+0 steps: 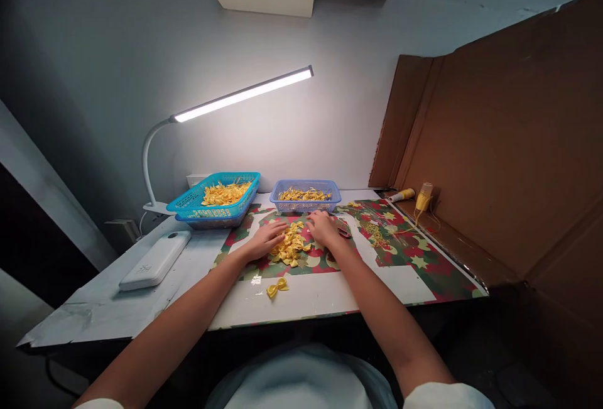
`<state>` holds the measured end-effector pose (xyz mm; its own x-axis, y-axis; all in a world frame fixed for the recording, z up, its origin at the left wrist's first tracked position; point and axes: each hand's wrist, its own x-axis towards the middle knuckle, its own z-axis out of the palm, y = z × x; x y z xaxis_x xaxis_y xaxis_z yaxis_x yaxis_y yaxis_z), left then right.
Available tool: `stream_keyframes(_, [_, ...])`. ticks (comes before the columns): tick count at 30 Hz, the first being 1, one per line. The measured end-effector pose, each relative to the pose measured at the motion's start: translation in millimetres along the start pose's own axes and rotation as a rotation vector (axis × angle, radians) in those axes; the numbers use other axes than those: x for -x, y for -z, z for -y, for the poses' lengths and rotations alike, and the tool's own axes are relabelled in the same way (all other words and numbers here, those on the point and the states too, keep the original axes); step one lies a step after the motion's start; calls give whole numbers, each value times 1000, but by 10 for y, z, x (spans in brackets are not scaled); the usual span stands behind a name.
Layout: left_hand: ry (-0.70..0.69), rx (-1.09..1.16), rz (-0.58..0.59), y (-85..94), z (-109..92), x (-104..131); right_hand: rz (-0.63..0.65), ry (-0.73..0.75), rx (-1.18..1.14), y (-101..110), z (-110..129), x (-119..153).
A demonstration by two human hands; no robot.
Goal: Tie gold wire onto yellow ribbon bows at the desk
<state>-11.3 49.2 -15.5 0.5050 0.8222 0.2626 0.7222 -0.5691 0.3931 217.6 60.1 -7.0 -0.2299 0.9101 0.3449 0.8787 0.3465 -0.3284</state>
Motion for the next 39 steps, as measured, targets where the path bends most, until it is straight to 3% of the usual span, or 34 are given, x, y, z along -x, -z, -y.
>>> stream_keyframes(2, [42,-15,84,-33,-22,7,-13,-48,-11,-123,160,-106])
stream_keyframes(4, [101,-52,93,-36,-29,12,-7,-77,1,-236,243,-162])
stream_keyframes(9, [265,-202,-26,17,25,22,-49,-83,-14,-348,211,-129])
stream_keyframes(12, [411,-222,-64,14,37,29,-107,-67,-164,-325,170,-87])
stream_keyframes(14, [426,-215,-86,-4,29,30,-136,-48,-329,-306,160,-64])
stream_keyframes(19, [284,-255,-214,-3,107,-22,-169,22,-598,-293,168,-9])
stream_keyframes(25, [432,-227,-135,68,365,-119,-188,28,-564,-300,176,23])
stream_keyframes(30, [370,-308,-125,96,230,-61,-176,-11,-687,-297,223,26])
stream_keyframes(34, [305,-315,-274,129,-20,9,-164,27,-664,-286,270,25])
stream_keyframes(36, [152,-238,-313,128,-117,20,-153,56,-677,-282,288,25])
stream_keyframes(39, [-79,-81,-252,98,-192,6,-132,97,-701,-279,313,31])
